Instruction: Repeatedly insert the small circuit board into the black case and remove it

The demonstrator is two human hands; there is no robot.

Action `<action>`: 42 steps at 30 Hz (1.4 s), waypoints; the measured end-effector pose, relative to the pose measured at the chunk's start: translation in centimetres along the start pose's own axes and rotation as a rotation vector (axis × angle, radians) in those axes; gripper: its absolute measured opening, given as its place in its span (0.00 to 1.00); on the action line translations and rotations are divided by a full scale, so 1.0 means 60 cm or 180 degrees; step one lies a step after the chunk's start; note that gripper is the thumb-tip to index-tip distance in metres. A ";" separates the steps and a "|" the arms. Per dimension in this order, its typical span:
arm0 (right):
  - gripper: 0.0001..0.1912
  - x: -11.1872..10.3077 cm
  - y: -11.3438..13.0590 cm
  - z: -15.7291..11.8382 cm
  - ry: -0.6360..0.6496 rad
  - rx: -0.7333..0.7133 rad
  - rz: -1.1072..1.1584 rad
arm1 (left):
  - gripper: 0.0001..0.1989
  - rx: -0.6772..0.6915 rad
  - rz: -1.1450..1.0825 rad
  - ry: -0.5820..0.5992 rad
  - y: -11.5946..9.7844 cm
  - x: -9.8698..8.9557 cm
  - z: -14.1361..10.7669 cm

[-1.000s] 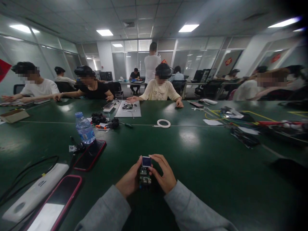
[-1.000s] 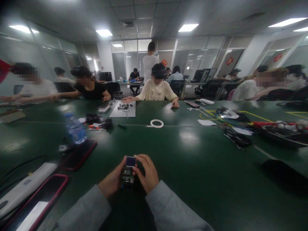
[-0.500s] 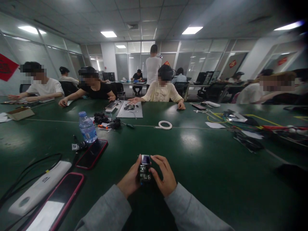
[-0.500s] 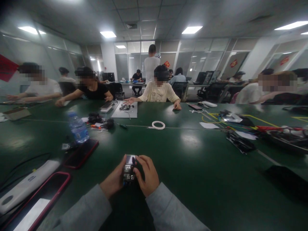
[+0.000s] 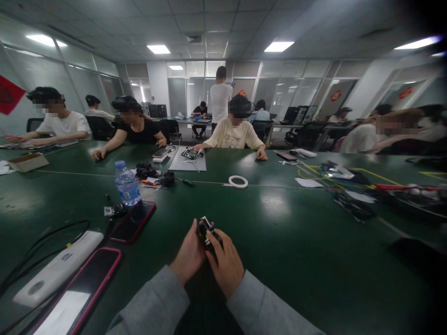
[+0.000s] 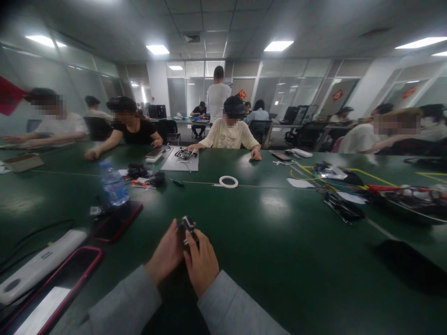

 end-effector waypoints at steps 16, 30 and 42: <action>0.28 -0.012 -0.112 0.000 -0.0666 0.1621 0.2201 | 0.24 0.0273 0.0444 0.0588 -0.023 0.053 -0.038; 0.27 -0.013 -0.151 -0.008 -0.0695 0.2507 0.3839 | 0.25 0.0667 0.1547 -0.0236 -0.025 -0.009 -0.008; 0.23 0.002 -0.104 -0.004 0.0064 0.2161 0.3717 | 0.22 0.1133 0.2640 -0.0545 -0.037 -0.014 0.001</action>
Point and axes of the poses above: each hand's wrist, its own z-axis towards the middle knuckle, its own x-axis out of the palm, y = z × x, the point moved 6 cm from there along z, towards the middle knuckle, and after that the axes turned 13 degrees about z, right-handed, at the moved point
